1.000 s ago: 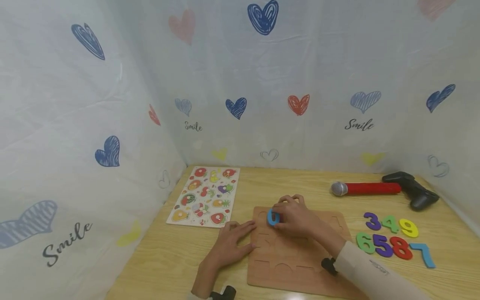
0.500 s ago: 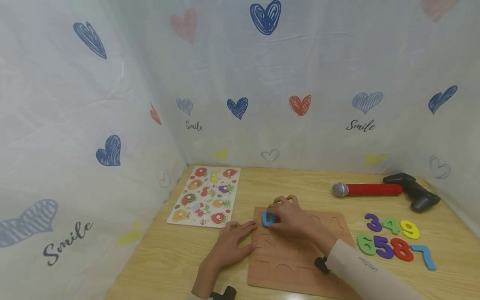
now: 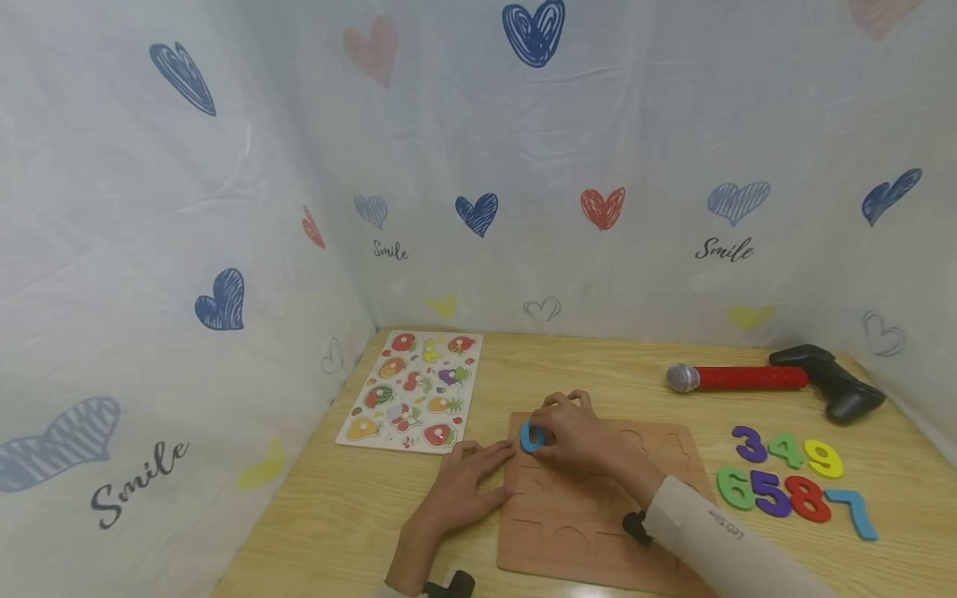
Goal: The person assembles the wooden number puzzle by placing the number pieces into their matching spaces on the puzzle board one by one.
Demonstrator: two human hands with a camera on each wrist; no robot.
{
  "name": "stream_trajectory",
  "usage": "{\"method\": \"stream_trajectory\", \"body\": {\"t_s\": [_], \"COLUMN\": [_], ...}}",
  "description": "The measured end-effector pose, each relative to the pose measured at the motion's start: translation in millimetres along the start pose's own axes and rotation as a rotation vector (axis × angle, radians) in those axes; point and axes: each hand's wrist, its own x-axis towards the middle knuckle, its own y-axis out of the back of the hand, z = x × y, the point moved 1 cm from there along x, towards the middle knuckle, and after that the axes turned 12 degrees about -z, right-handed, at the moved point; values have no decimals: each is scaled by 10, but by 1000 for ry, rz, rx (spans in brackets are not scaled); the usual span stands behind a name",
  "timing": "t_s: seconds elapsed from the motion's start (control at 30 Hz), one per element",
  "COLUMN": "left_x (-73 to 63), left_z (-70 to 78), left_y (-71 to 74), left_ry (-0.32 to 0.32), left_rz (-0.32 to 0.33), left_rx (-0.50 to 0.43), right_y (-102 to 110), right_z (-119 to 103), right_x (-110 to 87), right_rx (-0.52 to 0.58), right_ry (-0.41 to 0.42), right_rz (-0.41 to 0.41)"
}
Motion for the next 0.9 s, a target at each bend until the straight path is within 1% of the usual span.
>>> {"method": "stream_trajectory", "body": {"t_s": [0.23,0.47,0.57,0.77,0.9], "left_x": [-5,10,13,23,12], "left_z": [-1,2,5,-8,-11], "left_y": [16,11,13,0,6], "left_ry": [-20,-22,-25,-27,-33], "left_rz": [13,4,7,7,17], "left_rx": [6,18,14,21,22], "right_y": [-14,-51,-50,-20,-11], "right_z": [8,26,13,-44,-72], "right_x": [24,30,30,24,25], "right_rx": [15,-5,-23,-92,-102], "right_ry": [17,-6,-21,-54,-40], "right_rz": [-6,-11,-6,-1,9]}}
